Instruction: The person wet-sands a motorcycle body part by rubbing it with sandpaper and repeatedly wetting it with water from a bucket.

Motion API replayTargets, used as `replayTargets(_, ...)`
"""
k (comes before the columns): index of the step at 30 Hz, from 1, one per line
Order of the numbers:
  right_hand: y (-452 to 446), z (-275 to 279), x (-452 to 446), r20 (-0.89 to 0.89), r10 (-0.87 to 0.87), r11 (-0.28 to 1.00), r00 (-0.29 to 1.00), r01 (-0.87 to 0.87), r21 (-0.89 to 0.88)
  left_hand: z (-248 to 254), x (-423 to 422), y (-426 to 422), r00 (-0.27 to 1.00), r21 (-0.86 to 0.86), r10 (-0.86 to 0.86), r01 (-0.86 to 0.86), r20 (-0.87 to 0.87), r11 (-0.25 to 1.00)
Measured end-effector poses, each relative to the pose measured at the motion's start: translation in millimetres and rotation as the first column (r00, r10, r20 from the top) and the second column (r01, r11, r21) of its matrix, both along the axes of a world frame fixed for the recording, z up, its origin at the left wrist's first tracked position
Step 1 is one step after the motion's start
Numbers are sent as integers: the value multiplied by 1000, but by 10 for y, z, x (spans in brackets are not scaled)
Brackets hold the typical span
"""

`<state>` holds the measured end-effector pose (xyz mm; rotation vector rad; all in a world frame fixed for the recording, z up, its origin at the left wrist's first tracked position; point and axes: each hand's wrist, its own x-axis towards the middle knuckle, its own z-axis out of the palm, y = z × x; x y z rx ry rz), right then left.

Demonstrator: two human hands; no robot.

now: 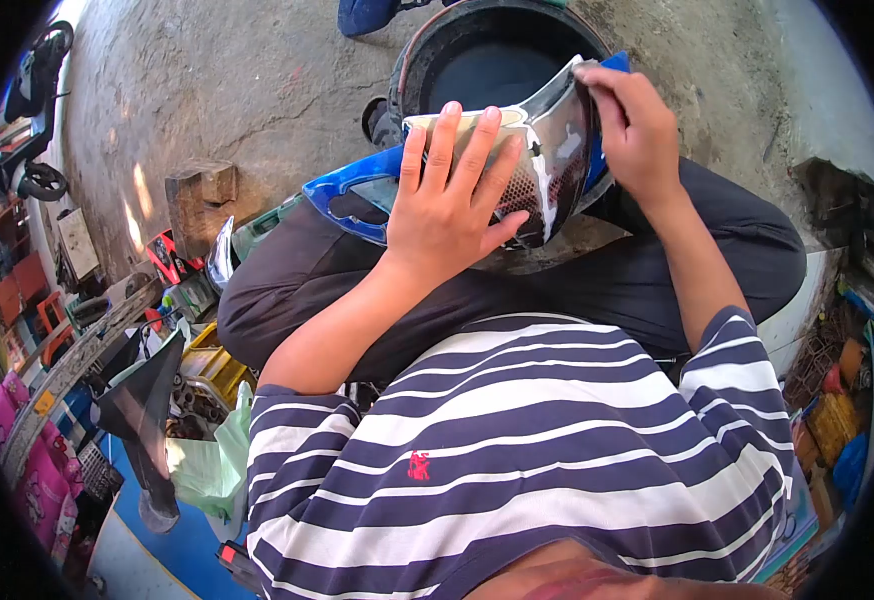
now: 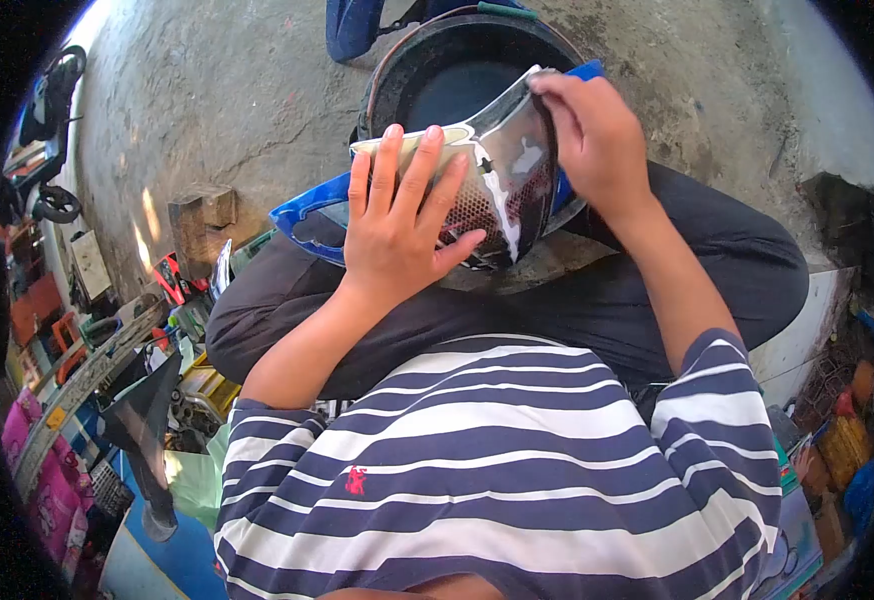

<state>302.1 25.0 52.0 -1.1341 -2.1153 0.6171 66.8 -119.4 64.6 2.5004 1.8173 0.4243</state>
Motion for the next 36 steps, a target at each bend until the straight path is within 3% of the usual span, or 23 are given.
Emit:
replayTargets(4, -271, 171, -210, -5, 270, 954, 963, -267, 140, 0, 16, 9, 1000, -1, 7, -7, 6, 1000)
replayTargets(7, 61, -52, -11, -1, 74, 994, 997, -74, 85, -1, 20, 22, 1000, 21, 6, -6, 1, 1000)
replayTargets(8, 113, -39, -1, -9, 24, 999, 1000, -24, -24, 6, 21, 9, 1000, 7, 7, -7, -1, 1000)
replayTargets(11, -135, 76, -160, -64, 272, 954, 960, -260, 148, 18, 40, 12, 1000, -6, 13, -13, -6, 1000)
replayTargets(12, -147, 158, -183, 4, 285, 946, 959, -281, 164, 18, 40, 15, 1000, -5, 14, -14, -12, 1000)
replayTargets(16, 181, -160, 20, -47, 69, 996, 997, -67, 52, 8, 34, 5, 1000, 1, 12, -12, -19, 1000)
replayTargets(19, -69, 78, -176, -49, 263, 956, 964, -253, 146, 4, 46, 36, 999, 4, 16, -16, -30, 1000)
replayTargets(21, 38, -12, -59, -7, 172, 983, 985, -171, 70, 27, 50, 37, 999, -6, 16, -17, -40, 1000)
replayTargets(23, 238, -106, -13, -75, 41, 999, 996, -39, 25, 17, 49, 5, 999, -10, 20, -21, -35, 1000)
replayTargets(24, 168, -93, -35, 13, 99, 983, 995, -100, 155, 11, 51, 26, 999, -1, 24, -24, -31, 1000)
replayTargets(25, 10, -40, -82, -32, 170, 983, 985, -168, 75, 4, 50, 48, 999, 2, 22, -22, -32, 1000)
replayTargets(27, -70, 36, -198, -70, 266, 947, 962, -247, 204, -4, 54, 28, 999, -5, 22, -23, -34, 1000)
replayTargets(29, 72, 4, -43, 31, 136, 987, 990, -138, 84, -3, 48, 32, 999, 1, 19, -19, -47, 1000)
replayTargets(31, 219, -116, 12, -70, 17, 999, 997, -14, 43, 17, 47, 42, 999, 1, 18, -18, -47, 1000)
replayTargets(35, 2, -4, -117, -33, 199, 973, 980, -193, 126, -26, 48, 44, 999, 13, 23, -22, -36, 1000)
replayTargets(36, 83, -35, -83, -16, 150, 980, 988, -147, 136, -15, 45, 55, 999, 12, 21, -21, -36, 1000)
